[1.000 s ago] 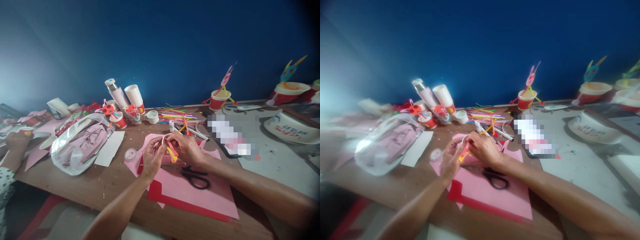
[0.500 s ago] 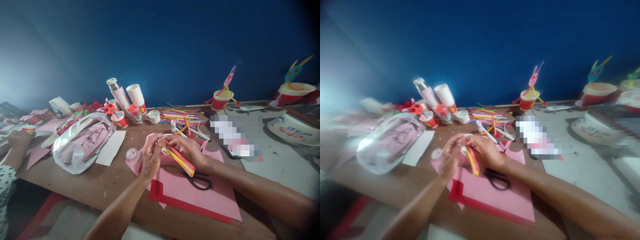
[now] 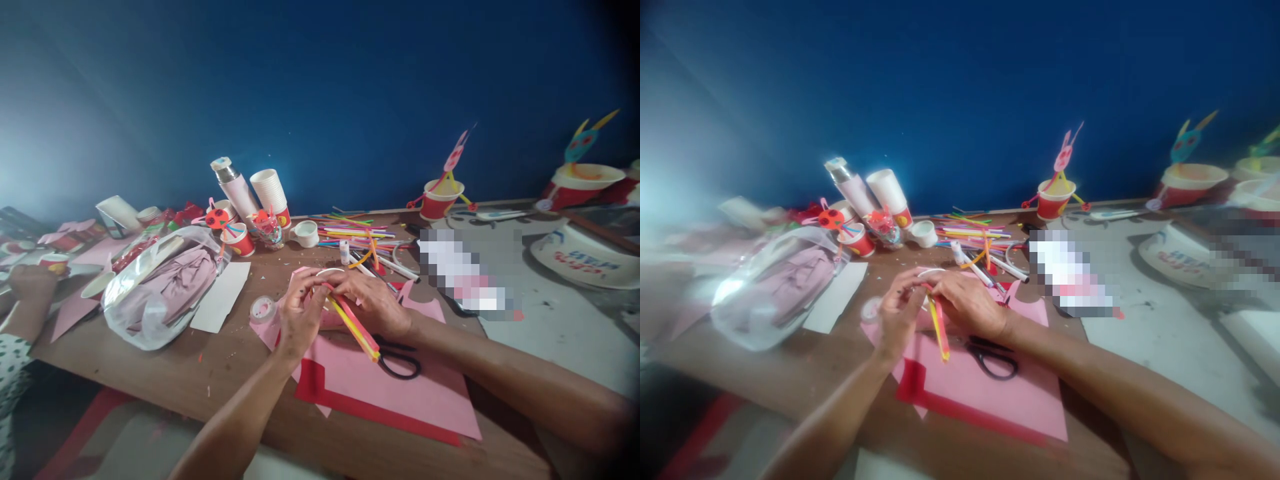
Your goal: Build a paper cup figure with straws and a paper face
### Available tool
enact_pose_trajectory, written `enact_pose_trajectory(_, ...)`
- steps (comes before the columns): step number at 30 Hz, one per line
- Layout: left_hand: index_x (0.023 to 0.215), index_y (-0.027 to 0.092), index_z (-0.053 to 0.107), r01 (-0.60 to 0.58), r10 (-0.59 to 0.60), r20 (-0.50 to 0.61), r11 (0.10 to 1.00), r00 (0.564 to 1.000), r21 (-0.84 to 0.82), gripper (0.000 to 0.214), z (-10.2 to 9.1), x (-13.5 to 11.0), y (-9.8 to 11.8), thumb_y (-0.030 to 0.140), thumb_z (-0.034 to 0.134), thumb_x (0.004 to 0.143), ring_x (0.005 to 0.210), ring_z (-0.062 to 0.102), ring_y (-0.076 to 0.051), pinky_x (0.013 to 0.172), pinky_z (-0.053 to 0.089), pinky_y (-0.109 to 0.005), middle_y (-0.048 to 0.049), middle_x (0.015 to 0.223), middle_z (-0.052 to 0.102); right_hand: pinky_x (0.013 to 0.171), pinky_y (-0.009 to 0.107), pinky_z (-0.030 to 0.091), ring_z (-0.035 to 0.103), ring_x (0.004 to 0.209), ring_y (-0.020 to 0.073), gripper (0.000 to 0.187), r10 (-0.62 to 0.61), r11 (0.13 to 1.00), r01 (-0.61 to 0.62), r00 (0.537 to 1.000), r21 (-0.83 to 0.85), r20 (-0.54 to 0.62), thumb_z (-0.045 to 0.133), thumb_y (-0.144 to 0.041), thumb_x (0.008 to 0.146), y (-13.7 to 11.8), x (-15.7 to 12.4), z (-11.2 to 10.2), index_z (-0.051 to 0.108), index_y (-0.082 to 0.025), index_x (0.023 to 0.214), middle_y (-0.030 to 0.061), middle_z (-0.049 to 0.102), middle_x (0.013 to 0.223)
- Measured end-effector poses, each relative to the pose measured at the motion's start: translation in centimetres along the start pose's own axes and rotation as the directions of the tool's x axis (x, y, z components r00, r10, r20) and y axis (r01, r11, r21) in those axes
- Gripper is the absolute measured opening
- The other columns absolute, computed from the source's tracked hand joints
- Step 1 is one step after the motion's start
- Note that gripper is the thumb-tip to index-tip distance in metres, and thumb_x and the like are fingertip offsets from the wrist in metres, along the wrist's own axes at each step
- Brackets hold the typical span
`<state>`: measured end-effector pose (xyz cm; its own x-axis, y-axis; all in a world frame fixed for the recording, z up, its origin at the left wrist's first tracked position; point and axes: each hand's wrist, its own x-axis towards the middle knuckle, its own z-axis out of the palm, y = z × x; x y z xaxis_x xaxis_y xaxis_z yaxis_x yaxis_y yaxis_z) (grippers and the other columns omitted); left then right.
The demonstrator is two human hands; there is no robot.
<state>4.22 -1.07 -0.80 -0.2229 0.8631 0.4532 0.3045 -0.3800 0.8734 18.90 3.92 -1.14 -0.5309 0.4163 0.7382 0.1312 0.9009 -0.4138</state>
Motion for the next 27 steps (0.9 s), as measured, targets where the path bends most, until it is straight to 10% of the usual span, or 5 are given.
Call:
enact_pose_trajectory(7,0.078,0.020,0.061,-0.052,0.054,-0.031,0.996,0.998,0.072,0.008,-0.1,-0.1,-0.1,0.026,0.056,0.080,0.100,0.054,-0.018,0.090,0.041,-0.034,-0.0053,0.102,0.057,0.087,0.036,0.045,0.057,0.103,0.0188,0.012,0.012,0.996,-0.024,0.991,0.086,0.130,0.050,-0.022,0.083,-0.2,0.1,-0.9,0.051,-0.019,0.094,0.0102,0.063,0.109)
enact_pose_trajectory(10,0.079,0.020,0.061,-0.047,0.051,-0.048,0.996,0.998,0.080,0.008,-0.1,-0.2,-0.1,0.025,0.056,0.081,0.100,0.054,-0.018,0.088,0.042,-0.033,-0.0048,0.102,0.056,0.077,0.030,0.047,0.061,0.088,0.0164,0.013,0.196,0.976,-0.203,0.977,0.084,0.084,0.044,-0.017,0.085,-0.9,0.7,-1.4,0.055,-0.017,0.092,0.0077,0.066,0.096)
enact_pose_trajectory(17,0.083,0.020,0.063,-0.162,0.166,-0.016,0.974,0.986,0.161,0.007,0.2,-0.5,0.0,0.023,0.059,0.078,0.096,0.055,-0.019,0.083,0.044,-0.033,-0.0061,0.100,0.057,0.053,0.020,0.040,0.057,0.060,0.0105,0.019,0.591,0.764,-0.634,0.762,0.118,0.264,0.046,-0.028,0.083,-1.8,2.8,-3.0,0.061,-0.017,0.086,0.0005,0.064,0.071)
enact_pose_trajectory(27,0.090,0.017,0.063,-0.368,0.364,0.067,0.887,0.929,0.279,0.014,0.2,-0.4,0.2,0.013,0.056,0.079,0.094,0.055,-0.017,0.080,0.047,-0.031,-0.0063,0.096,0.059,0.047,0.019,0.029,0.044,0.052,0.0074,0.028,0.489,0.832,-0.555,0.749,0.020,0.447,0.047,-0.035,0.082,-1.8,2.7,-3.7,0.068,-0.016,0.080,-0.0030,0.057,0.059)
